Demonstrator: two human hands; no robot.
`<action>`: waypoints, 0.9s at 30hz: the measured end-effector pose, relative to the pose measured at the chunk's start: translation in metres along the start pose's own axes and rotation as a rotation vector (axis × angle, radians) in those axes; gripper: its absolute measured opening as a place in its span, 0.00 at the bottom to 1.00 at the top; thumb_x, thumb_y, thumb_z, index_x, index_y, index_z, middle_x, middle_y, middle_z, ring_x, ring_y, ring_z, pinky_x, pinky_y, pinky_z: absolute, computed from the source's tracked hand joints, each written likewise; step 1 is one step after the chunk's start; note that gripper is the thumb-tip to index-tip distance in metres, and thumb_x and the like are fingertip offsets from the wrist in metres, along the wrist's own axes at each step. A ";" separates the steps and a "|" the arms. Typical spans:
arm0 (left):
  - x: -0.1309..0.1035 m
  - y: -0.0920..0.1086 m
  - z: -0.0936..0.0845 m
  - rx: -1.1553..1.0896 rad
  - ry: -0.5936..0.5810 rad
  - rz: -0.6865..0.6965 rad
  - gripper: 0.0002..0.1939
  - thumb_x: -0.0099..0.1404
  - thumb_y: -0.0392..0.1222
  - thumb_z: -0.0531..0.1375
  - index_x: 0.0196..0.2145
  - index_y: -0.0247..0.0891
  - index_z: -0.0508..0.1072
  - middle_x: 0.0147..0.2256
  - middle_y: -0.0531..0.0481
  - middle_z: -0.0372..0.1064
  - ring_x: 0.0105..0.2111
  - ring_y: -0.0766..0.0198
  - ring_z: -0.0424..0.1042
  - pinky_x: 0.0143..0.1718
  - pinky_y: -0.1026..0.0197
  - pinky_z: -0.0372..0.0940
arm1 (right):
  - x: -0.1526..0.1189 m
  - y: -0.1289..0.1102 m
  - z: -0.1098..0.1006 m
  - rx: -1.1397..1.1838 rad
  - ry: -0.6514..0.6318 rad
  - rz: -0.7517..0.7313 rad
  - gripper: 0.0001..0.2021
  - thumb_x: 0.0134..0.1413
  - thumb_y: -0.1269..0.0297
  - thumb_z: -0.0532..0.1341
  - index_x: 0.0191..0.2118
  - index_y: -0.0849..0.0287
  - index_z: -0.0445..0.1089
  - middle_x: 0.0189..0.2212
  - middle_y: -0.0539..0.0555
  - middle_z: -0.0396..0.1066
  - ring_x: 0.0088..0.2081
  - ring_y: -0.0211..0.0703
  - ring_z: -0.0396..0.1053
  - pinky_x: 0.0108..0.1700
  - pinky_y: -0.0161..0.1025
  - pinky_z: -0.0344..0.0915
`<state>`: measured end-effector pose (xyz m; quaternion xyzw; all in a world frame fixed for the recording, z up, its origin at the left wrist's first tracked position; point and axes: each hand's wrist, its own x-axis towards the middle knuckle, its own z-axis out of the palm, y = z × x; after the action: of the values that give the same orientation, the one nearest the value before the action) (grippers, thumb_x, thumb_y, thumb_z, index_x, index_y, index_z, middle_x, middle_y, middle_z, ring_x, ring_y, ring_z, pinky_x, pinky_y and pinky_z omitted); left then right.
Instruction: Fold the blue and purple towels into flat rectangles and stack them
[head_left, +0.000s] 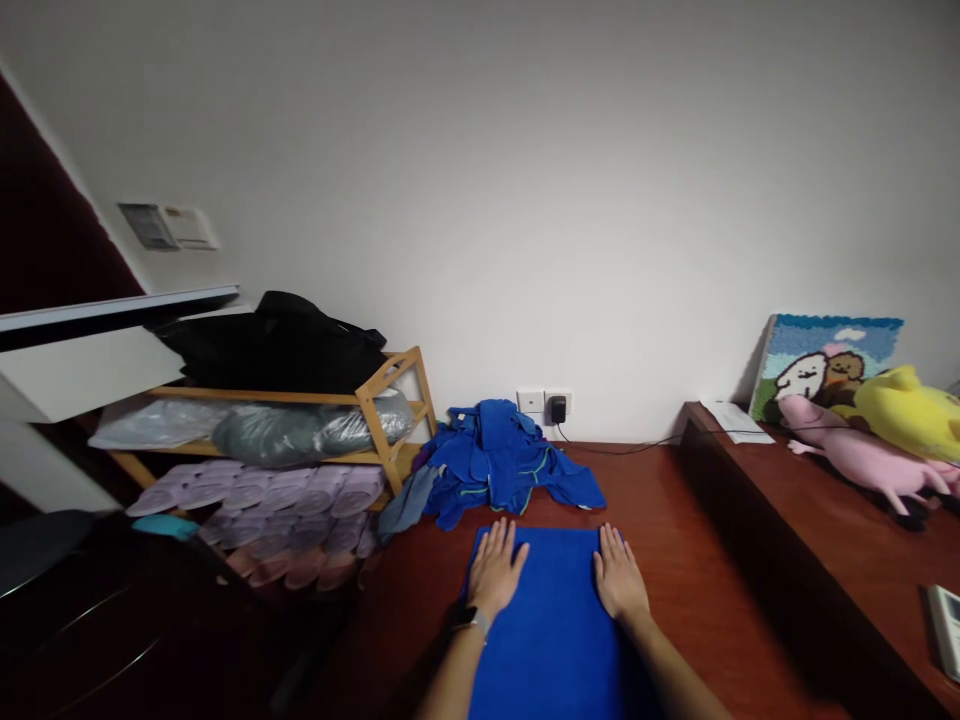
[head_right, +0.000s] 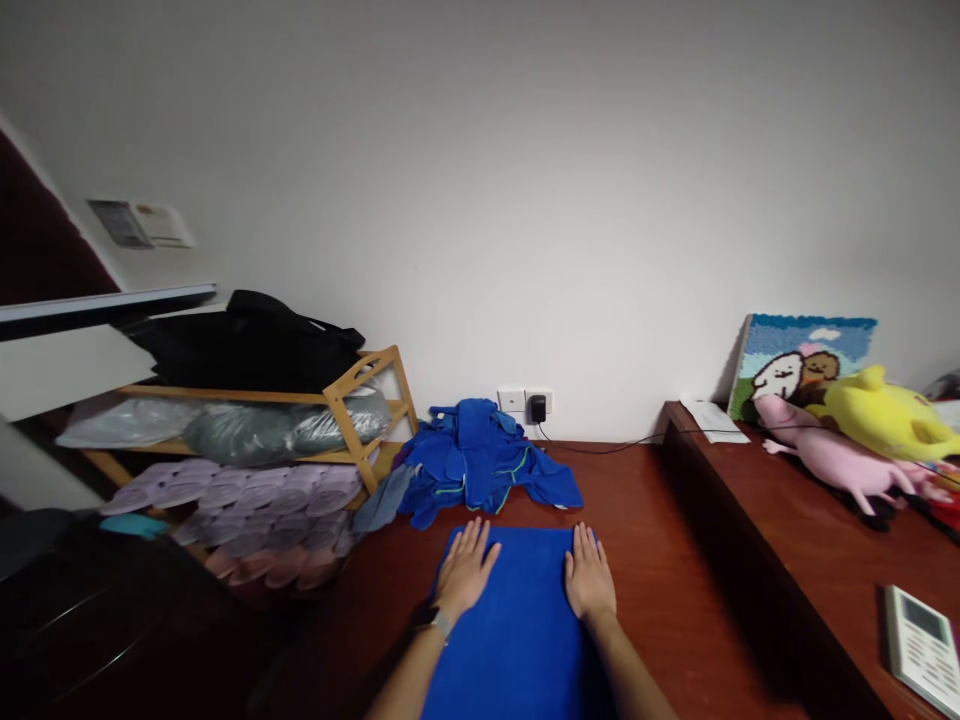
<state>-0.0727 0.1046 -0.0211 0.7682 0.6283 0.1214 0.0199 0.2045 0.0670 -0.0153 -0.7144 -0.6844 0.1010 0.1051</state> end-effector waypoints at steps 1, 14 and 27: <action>-0.001 -0.016 -0.003 0.013 0.004 -0.029 0.37 0.75 0.63 0.37 0.73 0.38 0.50 0.72 0.43 0.46 0.72 0.52 0.46 0.71 0.43 0.46 | 0.000 0.000 0.001 0.005 0.000 0.000 0.34 0.69 0.53 0.35 0.74 0.67 0.43 0.74 0.54 0.38 0.74 0.43 0.35 0.74 0.45 0.34; -0.048 -0.009 -0.040 0.005 0.108 0.017 0.35 0.77 0.58 0.38 0.72 0.34 0.51 0.72 0.42 0.48 0.71 0.54 0.48 0.71 0.46 0.49 | -0.048 -0.013 -0.021 -0.052 0.012 -0.026 0.34 0.70 0.52 0.34 0.74 0.67 0.41 0.74 0.53 0.37 0.74 0.44 0.35 0.74 0.47 0.34; -0.132 0.088 -0.020 -0.040 -0.069 0.264 0.33 0.77 0.59 0.40 0.73 0.44 0.46 0.72 0.48 0.45 0.72 0.55 0.47 0.71 0.44 0.50 | -0.133 -0.007 -0.004 -0.052 -0.029 0.018 0.34 0.69 0.52 0.37 0.73 0.67 0.44 0.74 0.55 0.38 0.74 0.47 0.35 0.74 0.49 0.36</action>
<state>-0.0162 -0.0439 -0.0073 0.8475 0.5179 0.1091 0.0406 0.1931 -0.0653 -0.0094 -0.7215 -0.6817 0.0945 0.0756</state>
